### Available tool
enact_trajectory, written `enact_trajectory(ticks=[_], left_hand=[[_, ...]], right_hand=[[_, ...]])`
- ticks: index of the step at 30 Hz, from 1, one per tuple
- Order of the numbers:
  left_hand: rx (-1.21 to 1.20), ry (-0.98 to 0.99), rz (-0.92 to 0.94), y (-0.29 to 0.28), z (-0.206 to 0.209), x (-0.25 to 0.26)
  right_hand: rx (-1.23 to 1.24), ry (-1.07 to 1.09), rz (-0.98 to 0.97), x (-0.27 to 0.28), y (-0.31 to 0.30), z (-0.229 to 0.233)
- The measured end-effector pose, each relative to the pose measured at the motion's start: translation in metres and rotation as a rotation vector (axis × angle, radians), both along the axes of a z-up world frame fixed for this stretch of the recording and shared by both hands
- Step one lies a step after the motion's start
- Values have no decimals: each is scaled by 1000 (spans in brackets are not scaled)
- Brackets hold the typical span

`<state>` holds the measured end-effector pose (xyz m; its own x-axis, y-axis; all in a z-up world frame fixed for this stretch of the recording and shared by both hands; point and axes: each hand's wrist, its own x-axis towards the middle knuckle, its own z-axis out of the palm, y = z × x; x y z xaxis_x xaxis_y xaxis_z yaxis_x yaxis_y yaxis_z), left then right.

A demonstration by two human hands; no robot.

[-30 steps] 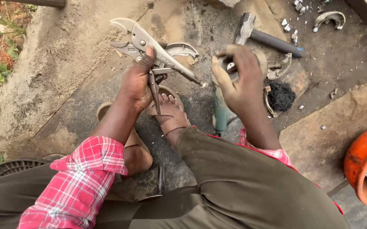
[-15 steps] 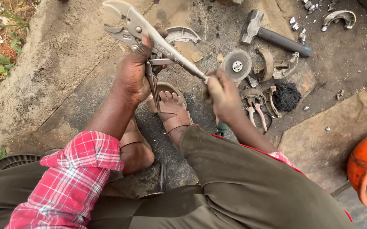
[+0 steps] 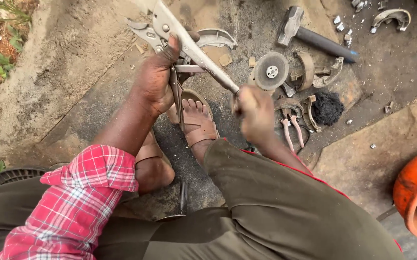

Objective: Repairing motorcycle brake shoes by grinding the surface with an angle grinder.

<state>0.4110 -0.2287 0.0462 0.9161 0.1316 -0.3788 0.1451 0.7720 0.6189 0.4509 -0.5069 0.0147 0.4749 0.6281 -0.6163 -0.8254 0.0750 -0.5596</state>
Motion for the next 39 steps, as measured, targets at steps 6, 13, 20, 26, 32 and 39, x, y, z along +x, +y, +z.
enact_trajectory(ticks=[6,13,20,26,32,39], left_hand=[[55,191,-148,-6,27,4],[667,111,-557,-19,30,1],[703,366,30,18,12,14],[911,263,132,60,11,-4],[304,-63,63,49,5,-4],[517,-304,49,25,-9,-7]], right_hand=[[211,-12,189,14,27,-3],[515,44,342,-14,67,52],[515,67,253,-11,59,63],[117,-241,466,-4,47,39],[-325,-672,758,7,69,49],[-292,-900,653,4,65,37]])
